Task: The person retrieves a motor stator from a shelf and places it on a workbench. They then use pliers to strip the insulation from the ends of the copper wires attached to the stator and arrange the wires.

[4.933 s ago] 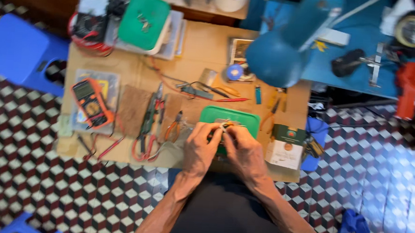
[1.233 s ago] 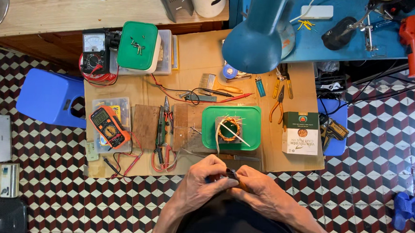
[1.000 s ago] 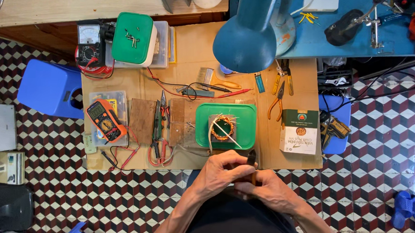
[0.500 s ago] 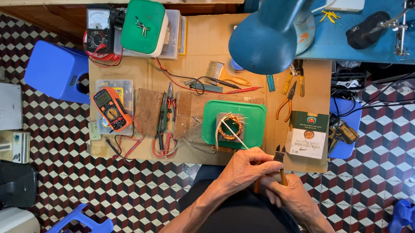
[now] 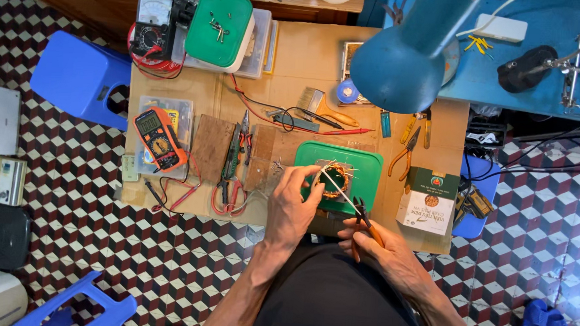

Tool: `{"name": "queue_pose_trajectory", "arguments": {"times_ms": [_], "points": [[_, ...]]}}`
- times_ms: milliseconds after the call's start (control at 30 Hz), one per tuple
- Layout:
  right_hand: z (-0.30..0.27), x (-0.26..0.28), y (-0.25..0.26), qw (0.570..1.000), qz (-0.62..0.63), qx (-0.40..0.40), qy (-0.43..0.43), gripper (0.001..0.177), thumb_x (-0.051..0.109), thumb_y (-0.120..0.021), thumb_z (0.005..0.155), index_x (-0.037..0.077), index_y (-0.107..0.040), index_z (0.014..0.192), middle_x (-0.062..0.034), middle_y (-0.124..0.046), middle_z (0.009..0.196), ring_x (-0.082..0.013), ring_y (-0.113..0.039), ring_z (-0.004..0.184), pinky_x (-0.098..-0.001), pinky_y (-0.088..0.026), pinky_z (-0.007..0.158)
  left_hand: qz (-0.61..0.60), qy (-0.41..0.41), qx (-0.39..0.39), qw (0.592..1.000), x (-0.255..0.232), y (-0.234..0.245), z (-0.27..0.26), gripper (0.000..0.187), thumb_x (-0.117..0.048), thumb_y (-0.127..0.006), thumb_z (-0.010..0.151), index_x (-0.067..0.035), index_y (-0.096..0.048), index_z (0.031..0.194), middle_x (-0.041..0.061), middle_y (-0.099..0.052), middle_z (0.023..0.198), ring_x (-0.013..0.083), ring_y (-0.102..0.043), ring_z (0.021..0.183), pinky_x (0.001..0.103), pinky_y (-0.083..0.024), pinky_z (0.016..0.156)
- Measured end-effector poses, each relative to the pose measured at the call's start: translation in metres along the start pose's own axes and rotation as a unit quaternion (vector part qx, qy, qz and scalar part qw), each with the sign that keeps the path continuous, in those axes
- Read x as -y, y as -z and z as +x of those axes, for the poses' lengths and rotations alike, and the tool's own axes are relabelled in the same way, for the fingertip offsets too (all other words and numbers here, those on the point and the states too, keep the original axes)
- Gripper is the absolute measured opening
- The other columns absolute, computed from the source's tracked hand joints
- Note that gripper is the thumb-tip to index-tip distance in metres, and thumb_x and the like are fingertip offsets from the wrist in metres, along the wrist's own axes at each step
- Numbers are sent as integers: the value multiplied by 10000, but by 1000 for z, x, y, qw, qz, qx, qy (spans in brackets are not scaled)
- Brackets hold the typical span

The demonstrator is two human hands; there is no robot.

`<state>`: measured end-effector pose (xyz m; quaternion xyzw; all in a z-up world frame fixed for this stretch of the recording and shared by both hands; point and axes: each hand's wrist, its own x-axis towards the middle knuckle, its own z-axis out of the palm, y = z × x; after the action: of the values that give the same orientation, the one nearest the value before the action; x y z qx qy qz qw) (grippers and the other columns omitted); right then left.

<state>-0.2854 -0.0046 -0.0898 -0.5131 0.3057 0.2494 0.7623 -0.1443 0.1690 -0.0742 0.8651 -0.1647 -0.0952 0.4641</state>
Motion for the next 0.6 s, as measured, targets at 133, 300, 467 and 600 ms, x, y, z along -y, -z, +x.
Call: {"name": "queue_pose_trajectory", "arguments": {"times_ms": [133,300,467,600], "points": [[4,15,-7,996,-21,-58,-65,427,286,-531,981,-5,-625,1280,-163,-740,1001,-248,-753,914,-364,-615,841,54,-80,-39,995,2,-10,5,266,-171,-779,853,-73,-692,1085,97,-684,1014,305,-707,902,407,-566,762],[12,25,-6,995,-54,-63,-56,446,328,-532,991,-34,-664,1215,-166,-753,927,-253,-762,811,-364,-611,745,68,-79,-48,993,10,-16,5,197,-159,-759,889,-84,-711,1065,93,-697,986,311,-712,899,411,-565,758],[28,31,-10,997,-61,-37,-42,428,328,-529,999,-50,-686,1123,-164,-748,874,-247,-752,732,-345,-606,655,59,-68,-48,995,11,-17,8,131,-137,-718,931,-64,-724,1040,102,-713,976,310,-723,843,402,-570,708],[34,35,-16,998,-55,-13,-41,395,318,-519,1004,-35,-682,1076,-152,-749,862,-231,-748,704,-324,-580,612,18,-23,-32,999,13,-16,12,138,-144,-673,966,-36,-741,1018,126,-728,959,296,-730,807,386,-572,688]]}}
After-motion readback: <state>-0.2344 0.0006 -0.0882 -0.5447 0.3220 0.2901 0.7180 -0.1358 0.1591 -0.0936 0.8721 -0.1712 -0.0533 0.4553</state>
